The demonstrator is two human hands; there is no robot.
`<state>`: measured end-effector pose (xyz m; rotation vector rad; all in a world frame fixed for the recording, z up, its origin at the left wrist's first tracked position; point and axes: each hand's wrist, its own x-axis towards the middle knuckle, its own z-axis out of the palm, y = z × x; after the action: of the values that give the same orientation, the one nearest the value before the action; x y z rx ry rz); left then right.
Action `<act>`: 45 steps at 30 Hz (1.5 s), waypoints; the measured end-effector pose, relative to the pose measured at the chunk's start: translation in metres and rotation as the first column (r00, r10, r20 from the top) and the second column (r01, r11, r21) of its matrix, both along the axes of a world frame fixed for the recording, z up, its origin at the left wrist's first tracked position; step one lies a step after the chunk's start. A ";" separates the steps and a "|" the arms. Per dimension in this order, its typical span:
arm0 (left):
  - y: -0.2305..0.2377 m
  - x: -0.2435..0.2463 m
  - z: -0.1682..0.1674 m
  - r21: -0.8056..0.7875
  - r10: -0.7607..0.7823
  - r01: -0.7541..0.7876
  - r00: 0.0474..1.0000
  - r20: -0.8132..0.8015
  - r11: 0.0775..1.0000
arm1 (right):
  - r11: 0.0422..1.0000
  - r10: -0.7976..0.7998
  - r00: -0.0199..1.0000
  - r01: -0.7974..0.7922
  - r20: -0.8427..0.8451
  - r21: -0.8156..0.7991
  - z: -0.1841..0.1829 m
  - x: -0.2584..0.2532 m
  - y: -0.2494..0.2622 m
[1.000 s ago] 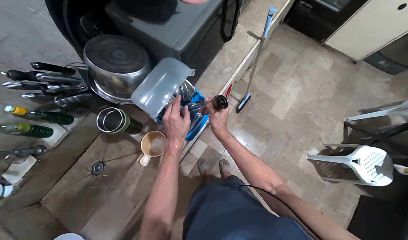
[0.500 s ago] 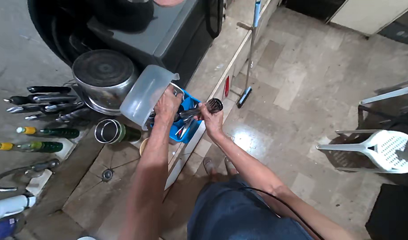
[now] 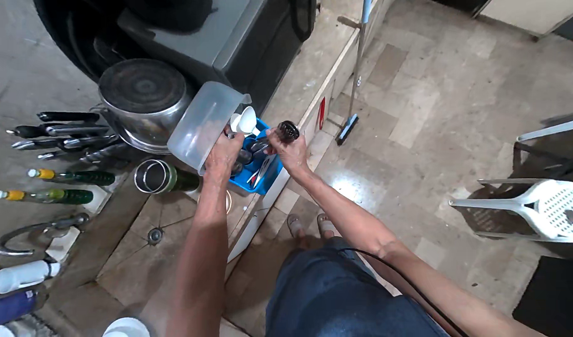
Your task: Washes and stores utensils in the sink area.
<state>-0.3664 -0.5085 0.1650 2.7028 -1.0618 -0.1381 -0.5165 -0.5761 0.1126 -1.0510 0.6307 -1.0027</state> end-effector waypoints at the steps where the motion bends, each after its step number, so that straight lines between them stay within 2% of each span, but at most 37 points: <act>1: 0.001 0.002 0.002 0.005 -0.003 0.003 1.000 -0.003 1.000 | 1.000 0.021 1.000 -0.021 -0.019 -0.012 0.001 0.003 -0.001; 7: 0.007 0.007 0.008 0.031 0.011 -0.009 0.998 -0.065 0.999 | 0.997 0.056 0.988 -0.062 -0.144 -0.038 -0.003 0.026 -0.003; 10: 0.009 0.006 0.003 0.002 0.033 -0.033 0.999 -0.016 0.999 | 0.984 0.056 0.952 -0.104 -0.300 -0.147 -0.007 0.035 -0.009; 13: 0.009 0.005 0.002 -0.007 0.041 -0.041 0.998 -0.039 0.999 | 0.911 -0.007 0.842 -0.218 -0.540 -0.351 -0.005 0.045 -0.011; 15: 0.009 0.003 0.004 0.062 0.032 -0.029 0.998 -0.046 0.998 | 0.832 -0.064 0.743 -0.329 -0.666 -0.446 -0.007 0.053 -0.008; 17: 0.010 0.005 -0.001 0.091 -0.039 0.043 0.998 -0.041 0.995 | 0.796 -0.085 0.626 -0.426 -0.775 -0.431 -0.007 0.058 -0.004; 20: 0.011 0.012 -0.011 -0.051 -0.018 0.018 1.000 -0.004 0.999 | 0.806 -0.084 0.478 -0.484 -0.874 -0.342 -0.006 0.064 -0.005; 23: 0.023 0.001 -0.009 -0.211 -0.012 0.007 1.000 -0.023 0.977 | 0.783 -0.085 0.437 -0.526 -0.895 -0.331 -0.013 0.067 -0.008; 26: 0.041 -0.008 -0.015 -0.293 -0.225 0.197 0.972 -0.065 0.936 | 0.750 -0.119 0.414 -0.558 -0.903 -0.355 -0.015 0.068 -0.006; 28: 0.045 -0.007 -0.026 -0.310 -0.278 0.260 0.961 -0.015 0.915 | 0.719 -0.133 0.415 -0.585 -0.900 -0.376 -0.017 0.067 -0.004; 29: 0.044 -0.002 -0.030 -0.317 -0.285 0.271 0.959 0.003 0.909 | 0.702 -0.110 0.410 -0.613 -0.905 -0.363 -0.016 0.067 -0.006; 31: 0.043 0.005 -0.028 -0.326 -0.322 0.308 0.947 0.011 0.894 | 0.659 0.047 0.388 -0.704 -0.921 -0.263 -0.014 0.066 -0.016; 33: 0.042 0.008 -0.026 -0.345 -0.369 0.351 0.929 0.014 0.870 | 0.631 0.228 0.439 -0.746 -0.869 -0.212 -0.020 0.061 -0.027; 35: 0.040 0.008 -0.024 -0.303 -0.380 0.376 0.924 0.047 0.876 | 0.681 0.289 0.571 -0.687 -0.769 -0.254 -0.027 0.052 -0.028; 38: 0.041 0.008 -0.026 -0.271 -0.412 0.419 0.907 0.085 0.867 | 0.791 0.243 0.723 -0.534 -0.647 -0.300 -0.037 0.036 -0.017; 41: 0.037 0.010 -0.025 -0.277 -0.363 0.356 0.931 0.027 0.893 | 0.889 0.054 0.857 -0.275 -0.512 -0.366 -0.050 0.028 -0.014; 43: 0.028 0.006 -0.021 -0.247 -0.269 0.254 0.963 -0.030 0.935 | 0.916 -0.033 0.870 -0.171 -0.492 -0.364 -0.047 0.032 -0.023; 45: 0.015 0.000 -0.016 -0.197 -0.146 0.134 0.988 -0.049 0.971 | 0.906 -0.026 0.845 -0.206 -0.535 -0.370 -0.042 0.042 -0.036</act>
<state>-0.3662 -0.4939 0.1494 2.4361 -1.1823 -0.1357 -0.4746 -0.6126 0.0701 -1.7604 0.8218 -0.7701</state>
